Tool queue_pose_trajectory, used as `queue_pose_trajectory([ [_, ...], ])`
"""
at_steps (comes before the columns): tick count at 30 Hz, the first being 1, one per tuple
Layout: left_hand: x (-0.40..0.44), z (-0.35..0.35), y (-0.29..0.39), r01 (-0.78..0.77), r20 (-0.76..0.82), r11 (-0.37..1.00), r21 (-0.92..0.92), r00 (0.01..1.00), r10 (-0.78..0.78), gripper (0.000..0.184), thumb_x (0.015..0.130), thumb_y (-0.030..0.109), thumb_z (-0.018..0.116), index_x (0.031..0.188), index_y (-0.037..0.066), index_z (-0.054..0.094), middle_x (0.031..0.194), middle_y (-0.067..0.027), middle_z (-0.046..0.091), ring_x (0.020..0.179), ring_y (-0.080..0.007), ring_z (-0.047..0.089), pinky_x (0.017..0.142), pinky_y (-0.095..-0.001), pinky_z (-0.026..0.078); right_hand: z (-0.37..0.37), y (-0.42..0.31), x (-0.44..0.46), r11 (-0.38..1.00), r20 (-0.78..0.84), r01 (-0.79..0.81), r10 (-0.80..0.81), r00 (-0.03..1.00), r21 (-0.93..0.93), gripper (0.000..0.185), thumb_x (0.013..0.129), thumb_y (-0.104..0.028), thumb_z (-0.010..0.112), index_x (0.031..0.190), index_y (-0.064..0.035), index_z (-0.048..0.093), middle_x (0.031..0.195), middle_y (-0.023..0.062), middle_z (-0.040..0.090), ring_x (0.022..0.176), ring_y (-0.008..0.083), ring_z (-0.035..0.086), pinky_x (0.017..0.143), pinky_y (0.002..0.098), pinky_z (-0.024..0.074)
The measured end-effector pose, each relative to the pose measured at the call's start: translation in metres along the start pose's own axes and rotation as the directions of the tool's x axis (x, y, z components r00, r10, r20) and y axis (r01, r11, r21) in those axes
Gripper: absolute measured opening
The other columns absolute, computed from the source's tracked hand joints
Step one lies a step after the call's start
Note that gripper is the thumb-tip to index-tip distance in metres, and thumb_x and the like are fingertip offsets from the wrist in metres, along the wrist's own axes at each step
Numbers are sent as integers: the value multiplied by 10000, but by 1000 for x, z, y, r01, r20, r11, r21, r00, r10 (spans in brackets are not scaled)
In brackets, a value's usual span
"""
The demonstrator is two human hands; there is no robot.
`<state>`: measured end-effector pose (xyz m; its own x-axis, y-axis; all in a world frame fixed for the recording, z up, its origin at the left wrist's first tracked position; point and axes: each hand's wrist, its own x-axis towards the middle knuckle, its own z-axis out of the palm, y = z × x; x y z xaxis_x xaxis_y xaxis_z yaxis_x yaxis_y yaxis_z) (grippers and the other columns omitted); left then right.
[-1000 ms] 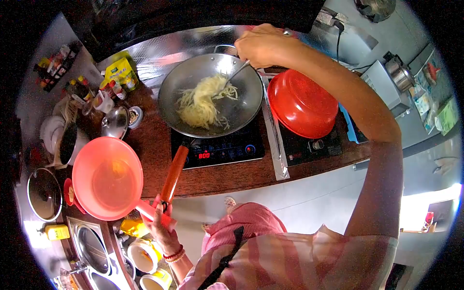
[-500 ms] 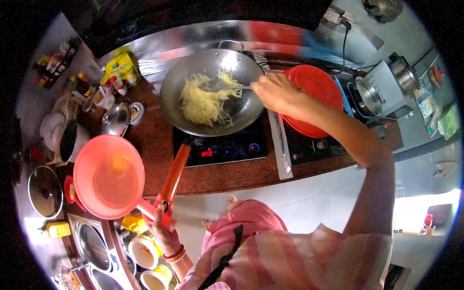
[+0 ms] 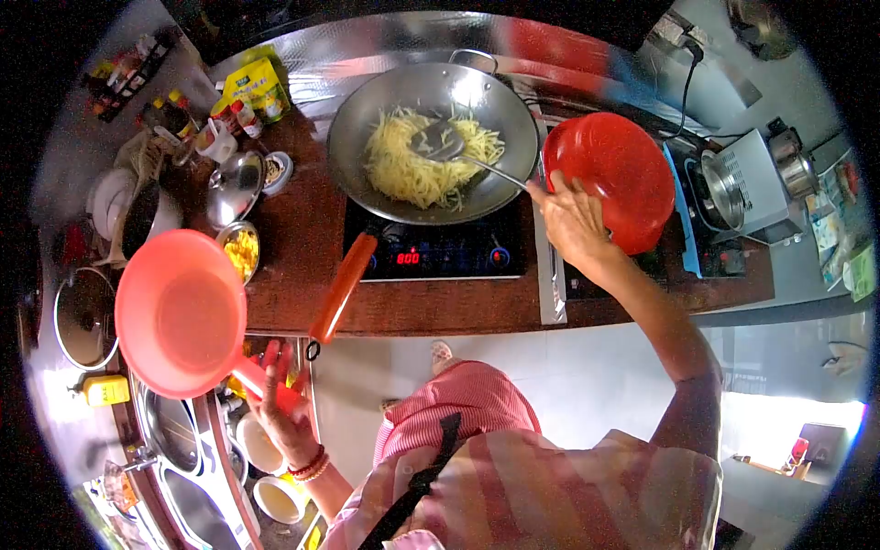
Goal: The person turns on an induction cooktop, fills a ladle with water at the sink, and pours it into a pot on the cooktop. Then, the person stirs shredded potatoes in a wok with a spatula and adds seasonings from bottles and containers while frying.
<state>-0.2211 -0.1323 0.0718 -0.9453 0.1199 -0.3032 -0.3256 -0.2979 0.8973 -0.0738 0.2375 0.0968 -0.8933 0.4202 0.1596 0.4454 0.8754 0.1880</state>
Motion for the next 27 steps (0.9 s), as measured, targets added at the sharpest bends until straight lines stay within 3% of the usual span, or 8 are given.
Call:
queue_pose_trajectory([
  [5, -14, -48, 27, -108, -132, 994, -5, 986, 106, 504, 811, 93, 590, 1240, 33, 333, 1218, -180, 483, 984, -268, 567, 599, -262, 522, -1, -66, -31, 946, -281, 178, -99, 955, 272, 275, 758, -125, 607, 1030, -83, 601, 851, 89, 540, 704, 232, 549, 548, 398, 476],
  [9, -20, -117, 40, -114, -296, 991, 77, 946, 132, 559, 767, 178, 651, 1228, 32, 370, 1111, -98, 569, 723, -133, 534, 547, -176, 422, 71, -120, -63, 900, -42, 79, -67, 997, 430, 381, 783, -205, 584, 1156, -140, 549, 769, 208, 601, 572, 358, 583, 550, 441, 487],
  [11, -31, -146, 53, -123, -411, 991, 59, 901, 136, 482, 771, 165, 643, 1185, 29, 436, 1086, -87, 573, 686, -96, 504, 514, -176, 407, 75, -138, -59, 887, 268, -189, 77, 960, 421, 482, 779, -211, 580, 1246, -169, 465, 692, 209, 589, 594, 361, 589, 571, 454, 490],
  [15, -47, -258, 57, -119, -430, 988, -97, 900, 67, 394, 779, 151, 626, 1134, 30, 506, 886, -61, 536, 665, -72, 490, 482, -190, 407, 105, -157, -67, 907, 203, -312, 262, 944, 282, 653, 771, -213, 581, 1355, -226, 290, 680, 218, 586, 625, 368, 593, 599, 484, 485],
  [17, -72, -272, 62, -310, -243, 860, 405, 870, 428, 392, 851, 98, 504, 1235, 37, 458, 1157, -68, 502, 855, -103, 515, 702, -211, 446, 102, -165, -67, 891, 257, -388, 327, 909, 237, 687, 782, -224, 572, 1373, -265, 223, 717, 223, 594, 666, 371, 598, 639, 481, 487],
  [19, -78, -284, 83, -239, -500, 969, 53, 834, 233, 378, 848, 120, 521, 1216, 47, 476, 1216, -78, 462, 857, -116, 525, 708, -217, 458, 97, -171, -62, 873, 348, -440, 354, 868, 210, 729, 793, -255, 571, 1381, -312, 143, 805, 224, 608, 793, 379, 600, 740, 471, 466],
  [21, -75, -293, 98, -297, -648, 955, 0, 728, 226, 395, 779, 143, 623, 1128, 18, 488, 851, -58, 537, 632, -69, 487, 496, -193, 415, 94, -179, -56, 872, 418, -442, 329, 847, 210, 715, 793, -261, 572, 1373, -311, 159, 874, 211, 615, 842, 371, 597, 755, 471, 453],
  [27, -110, -371, 121, -333, -657, 940, -72, 725, 207, 366, 803, 73, 598, 1130, 27, 440, 804, -59, 582, 558, -80, 522, 464, -175, 449, 63, -266, -65, 844, 214, -357, 293, 932, 400, 472, 813, -232, 548, 1264, -182, 419, 868, 208, 617, 790, 394, 585, 659, 468, 449],
])
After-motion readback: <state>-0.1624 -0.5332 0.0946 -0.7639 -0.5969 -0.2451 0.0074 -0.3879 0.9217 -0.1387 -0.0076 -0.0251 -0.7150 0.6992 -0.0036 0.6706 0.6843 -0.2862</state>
